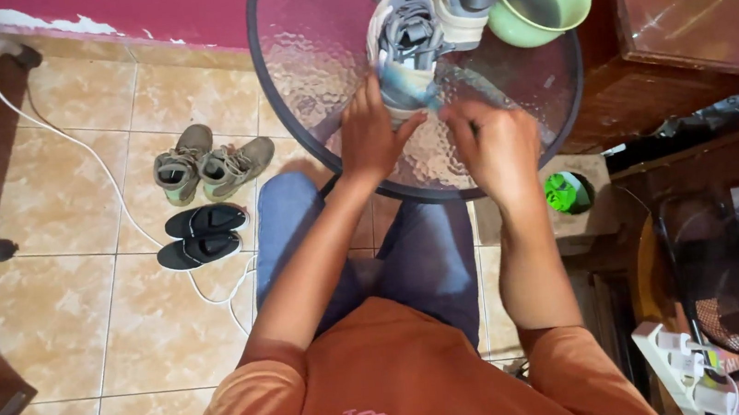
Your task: The person scrubs a white and grey sneaker with a toothbrush, focusing on the laces and upper fabric. They hold the shoe steady with one hand while brushing with the other, occasionally repositioning the shoe to access different areas.
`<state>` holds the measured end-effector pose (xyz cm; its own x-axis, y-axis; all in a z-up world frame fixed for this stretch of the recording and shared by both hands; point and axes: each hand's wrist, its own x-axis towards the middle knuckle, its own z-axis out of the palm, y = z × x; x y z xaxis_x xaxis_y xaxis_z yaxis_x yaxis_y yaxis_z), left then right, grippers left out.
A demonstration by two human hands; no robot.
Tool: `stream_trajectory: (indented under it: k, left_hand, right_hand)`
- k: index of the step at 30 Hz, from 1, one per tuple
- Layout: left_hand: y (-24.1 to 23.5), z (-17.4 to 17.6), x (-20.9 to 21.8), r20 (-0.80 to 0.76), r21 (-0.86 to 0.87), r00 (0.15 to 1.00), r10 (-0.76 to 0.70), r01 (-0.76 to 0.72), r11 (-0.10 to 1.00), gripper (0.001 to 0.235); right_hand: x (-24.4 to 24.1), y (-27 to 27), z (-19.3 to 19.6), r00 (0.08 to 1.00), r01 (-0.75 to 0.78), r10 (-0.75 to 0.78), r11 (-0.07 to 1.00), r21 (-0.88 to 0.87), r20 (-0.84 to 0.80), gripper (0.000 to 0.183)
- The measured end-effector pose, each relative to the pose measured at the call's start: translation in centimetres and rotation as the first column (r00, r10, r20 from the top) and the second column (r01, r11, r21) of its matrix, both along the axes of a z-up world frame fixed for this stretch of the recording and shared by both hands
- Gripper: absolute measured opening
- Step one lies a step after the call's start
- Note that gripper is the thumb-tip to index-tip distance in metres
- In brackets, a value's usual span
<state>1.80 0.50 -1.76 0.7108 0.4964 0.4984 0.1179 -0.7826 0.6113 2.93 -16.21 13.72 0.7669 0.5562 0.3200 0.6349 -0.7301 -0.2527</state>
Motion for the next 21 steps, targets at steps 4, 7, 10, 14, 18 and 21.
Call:
stream_trajectory:
  k: [4,7,10,14,18,21]
  left_hand:
    - [0.0,0.9,-0.6,0.007,-0.004,0.999,-0.033,0.033,0.999,0.113]
    - [0.4,2.0,-1.0,-0.017,-0.063,0.993,-0.113,0.111,0.992,0.104]
    - [0.7,1.8,-1.1,-0.006,-0.062,0.992,-0.127,0.126,0.99,0.104]
    - [0.6,1.6,-0.8,-0.029,-0.049,0.99,-0.136,0.134,0.99,0.104]
    - [0.6,2.2,-0.9,-0.061,-0.127,0.988,-0.143,0.135,0.983,0.102]
    - [0.5,1.3,-0.7,-0.07,-0.072,0.987,-0.145,0.141,0.987,0.103]
  right_hand:
    - [3.5,-0.3,-1.1,0.992,0.024,-0.006,0.989,-0.144,0.126,0.021]
    - [4.2,-1.1,-0.5,0.951,0.109,-0.116,0.993,0.041,0.288,0.02]
    - [1.6,-1.1,1.4,0.991,-0.078,0.062,0.989,0.129,0.123,0.03]
    - [2.5,-0.9,-1.2,0.986,-0.102,0.1,0.995,0.008,0.136,0.021]
    - [3.3,-1.0,-2.4,0.974,-0.015,-0.029,0.981,0.196,0.223,0.023]
    - [0.7,-0.8,-0.5,0.978,-0.204,0.21,0.951,0.233,-0.001,0.013]
